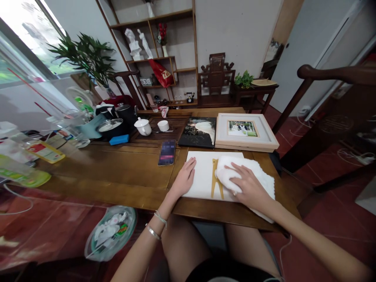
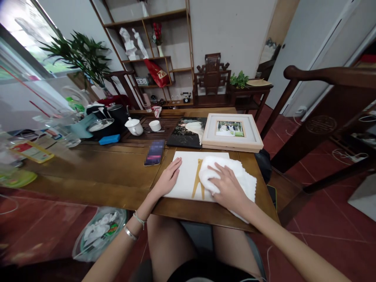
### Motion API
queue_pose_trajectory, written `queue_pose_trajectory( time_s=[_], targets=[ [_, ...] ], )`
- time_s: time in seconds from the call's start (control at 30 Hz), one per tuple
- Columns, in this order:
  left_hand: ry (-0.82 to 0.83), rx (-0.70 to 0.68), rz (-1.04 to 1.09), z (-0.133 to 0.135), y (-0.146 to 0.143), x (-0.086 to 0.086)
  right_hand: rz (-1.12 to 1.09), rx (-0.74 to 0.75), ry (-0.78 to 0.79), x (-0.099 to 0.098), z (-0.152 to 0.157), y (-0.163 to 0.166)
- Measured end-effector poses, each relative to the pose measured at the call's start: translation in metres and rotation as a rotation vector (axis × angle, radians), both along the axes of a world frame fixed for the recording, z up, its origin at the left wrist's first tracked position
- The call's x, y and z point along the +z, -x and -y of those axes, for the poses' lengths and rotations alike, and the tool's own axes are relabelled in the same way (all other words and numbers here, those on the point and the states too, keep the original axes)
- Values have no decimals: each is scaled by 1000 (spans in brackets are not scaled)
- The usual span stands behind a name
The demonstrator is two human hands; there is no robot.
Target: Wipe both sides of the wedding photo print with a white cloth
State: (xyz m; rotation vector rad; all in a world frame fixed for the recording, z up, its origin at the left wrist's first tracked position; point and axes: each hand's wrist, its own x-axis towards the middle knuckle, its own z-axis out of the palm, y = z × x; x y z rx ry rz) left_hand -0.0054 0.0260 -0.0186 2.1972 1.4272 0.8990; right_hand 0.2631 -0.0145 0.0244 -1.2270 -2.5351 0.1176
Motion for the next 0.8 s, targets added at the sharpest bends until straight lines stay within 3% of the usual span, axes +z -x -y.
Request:
queue_pose_trajectory(
  time_s=[0.1,0.17,0.4,0.5,0.67,0.8],
  targets=[
    [18,0,-8,1,0,1,13,-47,1,1,-31,10],
    [17,4,-4,1,0,1,50,-23,7,4,-37,17],
    [7,5,13,1,-1,2,157,216,49,8,28,29],
    [11,0,10,1,-1,2,152,309,83,8,40,27],
    [13,-5,-2,0,1,0,113,182,79,11,-5,26],
    [7,-7,1,0,0,1,215,89,-2,17,-44,43]
  ],
)
